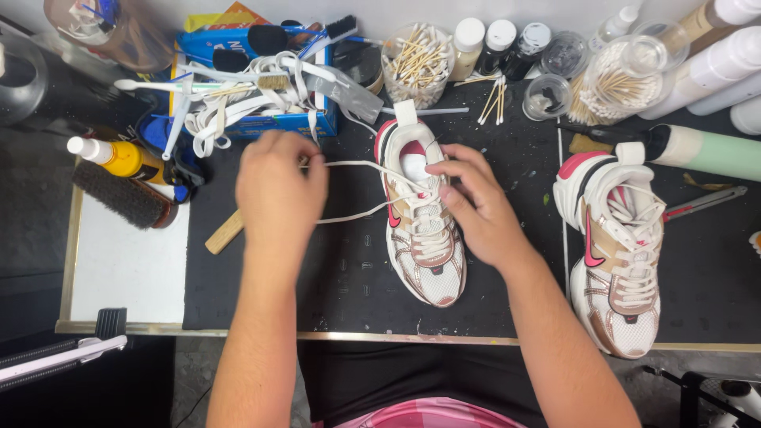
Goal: The person laces a white and pink Nike sneaker by threading white laces through the eyelets and tying a bow. They then switch to a pair of grey and beige New Balance sneakers, threading and tying the laces on both shoes. The person uses their hands to manipulate the laces and shoes throughout the process.
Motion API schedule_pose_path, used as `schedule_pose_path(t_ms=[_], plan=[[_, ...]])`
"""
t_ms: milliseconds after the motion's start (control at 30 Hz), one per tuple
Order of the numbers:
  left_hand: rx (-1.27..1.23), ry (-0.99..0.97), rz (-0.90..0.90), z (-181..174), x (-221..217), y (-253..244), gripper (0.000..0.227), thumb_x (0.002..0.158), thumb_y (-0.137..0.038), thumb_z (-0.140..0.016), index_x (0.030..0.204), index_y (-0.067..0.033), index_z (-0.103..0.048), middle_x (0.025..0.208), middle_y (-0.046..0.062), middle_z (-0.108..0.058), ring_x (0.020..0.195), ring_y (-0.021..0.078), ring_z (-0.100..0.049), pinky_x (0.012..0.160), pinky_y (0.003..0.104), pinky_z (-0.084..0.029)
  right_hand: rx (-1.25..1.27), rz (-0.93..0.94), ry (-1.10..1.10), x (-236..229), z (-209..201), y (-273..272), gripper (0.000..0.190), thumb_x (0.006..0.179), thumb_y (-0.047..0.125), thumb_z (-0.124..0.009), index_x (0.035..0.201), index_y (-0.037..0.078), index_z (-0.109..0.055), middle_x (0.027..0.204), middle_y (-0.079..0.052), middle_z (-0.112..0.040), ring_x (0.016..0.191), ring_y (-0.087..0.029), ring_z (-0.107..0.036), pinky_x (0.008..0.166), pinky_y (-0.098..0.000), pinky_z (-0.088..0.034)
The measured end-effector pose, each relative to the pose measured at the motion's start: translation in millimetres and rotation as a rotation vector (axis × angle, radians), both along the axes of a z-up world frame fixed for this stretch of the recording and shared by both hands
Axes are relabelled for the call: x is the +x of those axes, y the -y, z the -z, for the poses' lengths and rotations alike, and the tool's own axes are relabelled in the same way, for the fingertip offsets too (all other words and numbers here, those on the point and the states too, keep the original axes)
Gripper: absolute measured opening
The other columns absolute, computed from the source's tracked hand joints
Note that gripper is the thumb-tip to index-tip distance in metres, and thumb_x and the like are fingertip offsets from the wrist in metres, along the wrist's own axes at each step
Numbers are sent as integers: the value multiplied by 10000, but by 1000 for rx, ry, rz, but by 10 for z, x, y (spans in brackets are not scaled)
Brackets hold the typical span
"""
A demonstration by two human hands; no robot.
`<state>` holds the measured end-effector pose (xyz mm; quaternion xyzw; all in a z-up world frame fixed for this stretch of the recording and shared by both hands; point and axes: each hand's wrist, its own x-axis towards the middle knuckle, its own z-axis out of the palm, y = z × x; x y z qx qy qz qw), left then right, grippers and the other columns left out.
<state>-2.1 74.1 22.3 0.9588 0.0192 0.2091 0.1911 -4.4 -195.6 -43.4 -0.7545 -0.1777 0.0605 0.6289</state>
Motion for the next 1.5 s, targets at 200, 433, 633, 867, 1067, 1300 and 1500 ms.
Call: schedule_pose_path(t_ms=[200, 433, 633, 867, 1067, 1300, 1500], plan=[[4, -280, 675, -74, 274, 602, 139, 851, -178, -677, 871, -53, -734, 925, 119, -718, 836, 343, -699, 741, 469, -556, 50, -18, -179, -226, -161, -39, 942, 859, 181, -743, 1629, 90, -206, 1579, -214, -394, 1412, -284, -476, 1148, -422, -436], [349, -485, 750, -26, 452, 763, 209, 785, -224, -638, 843, -60, -754, 906, 164, -735, 895, 346, -708, 734, 486, -569, -319, 79, -45, -570, -265, -326, 1370, 616, 221, -951, 1603, 22, -21, 1623, -283, -254, 1493, -401, -329, 1201, -451, -295], [154, -596, 782, -104, 488, 699, 251, 927, -258, -568, 920, -68, -731, 924, 161, -736, 889, 367, -703, 796, 510, -533, -342, 92, -66, -602, -180, -337, 1420, 607, 209, -942, 1599, 33, 58, 1627, -299, -218, 1504, -428, -288, 1197, -458, -285], [-51, -682, 747, 76, 487, 666, 326, 991, -318, -521, 992, -55, -714, 973, 199, -718, 936, 412, -676, 869, 513, -501, -399, 42, -98, -559, -105, -283, 1456, 603, 259, -919, 1580, 13, 132, 1587, -286, -272, 1464, -418, -337, 1189, -452, -292], [-317, -687, 755, 201, 486, 551, 320, 988, -347, -554, 1004, -68, -711, 949, 142, -730, 888, 332, -685, 790, 445, -513, -539, 20, 99, -570, -112, -273, 1420, 642, 317, -916, 1550, -35, 118, 1598, -319, -206, 1495, -444, -180, 1201, -520, -159], [-440, -791, 843, 65, 476, 408, 281, 1009, -309, -589, 933, -50, -665, 837, 103, -704, 769, 229, -652, 722, 361, -522, -481, 11, 4, -571, -136, -253, 1369, 655, 270, -893, 1584, -8, 74, 1606, -287, -216, 1498, -421, -199, 1204, -491, -182], [-208, -668, 800, -126, 295, 345, 198, 933, -323, -643, 962, -146, -727, 854, 86, -743, 790, 286, -714, 702, 416, -538, -516, -121, -85, -490, -339, -12, 1207, 621, 186, -837, 1604, 49, -150, 1509, -232, -404, 1432, -360, -367, 1157, -402, -312]])
